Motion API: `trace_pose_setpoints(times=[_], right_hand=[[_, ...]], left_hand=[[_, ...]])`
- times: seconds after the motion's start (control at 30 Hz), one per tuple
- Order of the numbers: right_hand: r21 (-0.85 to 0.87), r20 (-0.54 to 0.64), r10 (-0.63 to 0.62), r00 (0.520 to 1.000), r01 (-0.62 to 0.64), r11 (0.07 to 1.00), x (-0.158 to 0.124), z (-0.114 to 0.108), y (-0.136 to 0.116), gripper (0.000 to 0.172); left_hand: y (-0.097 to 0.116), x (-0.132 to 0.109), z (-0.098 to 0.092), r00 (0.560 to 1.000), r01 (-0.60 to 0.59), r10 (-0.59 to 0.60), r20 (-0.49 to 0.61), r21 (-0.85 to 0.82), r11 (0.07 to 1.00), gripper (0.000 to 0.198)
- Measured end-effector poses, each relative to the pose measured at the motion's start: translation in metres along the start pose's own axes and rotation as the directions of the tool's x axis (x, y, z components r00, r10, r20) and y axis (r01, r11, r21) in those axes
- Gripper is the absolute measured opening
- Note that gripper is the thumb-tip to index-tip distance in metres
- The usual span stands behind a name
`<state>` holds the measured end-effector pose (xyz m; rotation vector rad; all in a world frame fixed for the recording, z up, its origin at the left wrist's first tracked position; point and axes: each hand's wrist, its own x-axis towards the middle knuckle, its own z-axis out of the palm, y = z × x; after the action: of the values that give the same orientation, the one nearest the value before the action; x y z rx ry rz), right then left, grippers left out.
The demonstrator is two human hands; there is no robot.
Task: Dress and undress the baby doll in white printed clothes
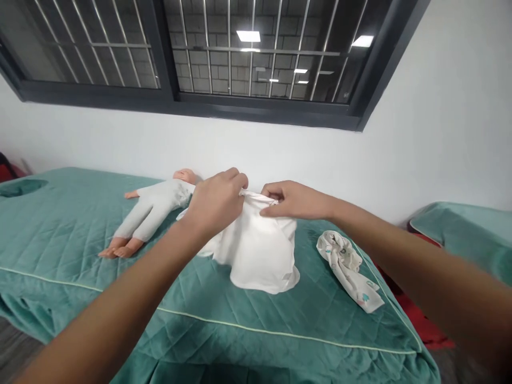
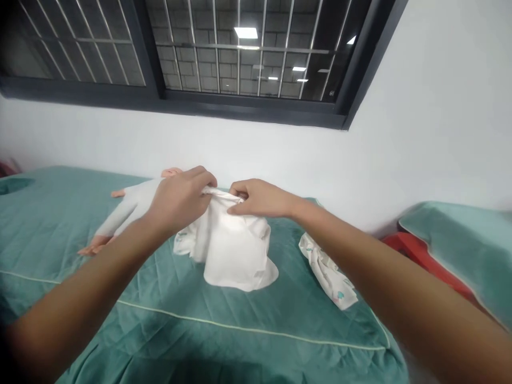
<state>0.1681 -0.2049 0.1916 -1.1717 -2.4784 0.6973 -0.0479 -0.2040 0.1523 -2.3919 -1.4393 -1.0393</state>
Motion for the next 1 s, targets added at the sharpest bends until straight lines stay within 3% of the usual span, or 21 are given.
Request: trace_pose_setpoints(times=[0.1,0.17,0.23,0.3,0.43,0.53,0.63,0.73,0.87,1.0], right_hand=[[-0.1,0.139,0.034,0.99,-0.02,0.995,-0.015,-0.014,-0.01,0.017],[-0.222,0.151,0.129,0.98,-0.093,0.971,-0.024,-0.021,-0.013,0.016],[-0.351,0.061,0.245,0.968,-0.209,0.913,-0.032,-0.023,-0.009,0.01],[-0.446,-0.102,0.32,0.942,-0.331,0.832,-0.039,-0.02,0.002,0.008],[-0.531,-0.361,0.325,0.874,-0.479,0.699,-0.051,-0.009,0.025,0.023],[-0.47,-0.358,0.324,0.876,-0.469,0.748,-0.062,-0.001,0.025,0.019],[-0.267,-0.297,0.321,0.899,-0.401,0.877,-0.072,0.004,0.014,0.015],[-0.121,-0.309,0.317,0.897,-0.367,0.922,-0.078,0.004,0.013,0.015],[-0.079,-0.399,0.338,0.852,-0.399,0.913,-0.087,0.004,0.035,0.009],[-0.239,-0.429,0.336,0.839,-0.464,0.853,-0.097,0.011,0.066,0.01]], left_hand=[[0.005,-0.002,-0.01,0.999,-0.052,0.052,0.007,0.14,0.989,0.029],[0.007,-0.004,-0.015,0.997,-0.063,0.068,-0.028,0.172,0.983,0.032],[0.009,-0.006,-0.019,0.992,-0.054,0.072,-0.099,0.172,0.984,0.035],[0.009,-0.008,-0.018,0.984,-0.023,0.051,-0.17,0.162,0.987,0.038],[0.006,-0.009,-0.012,0.98,0.026,-0.009,-0.201,0.084,0.996,0.039],[0.001,-0.008,-0.008,0.978,0.049,-0.065,-0.196,-0.086,0.995,0.041],[-0.004,-0.008,-0.007,0.967,0.092,-0.148,-0.207,-0.256,0.962,0.042],[-0.01,-0.009,-0.005,0.95,0.132,-0.216,-0.227,-0.336,0.933,0.04],[-0.022,-0.016,0.0,0.935,0.184,-0.246,-0.254,-0.246,0.952,0.034],[-0.039,-0.026,0.005,0.952,0.225,-0.233,-0.2,-0.065,0.972,0.026]])
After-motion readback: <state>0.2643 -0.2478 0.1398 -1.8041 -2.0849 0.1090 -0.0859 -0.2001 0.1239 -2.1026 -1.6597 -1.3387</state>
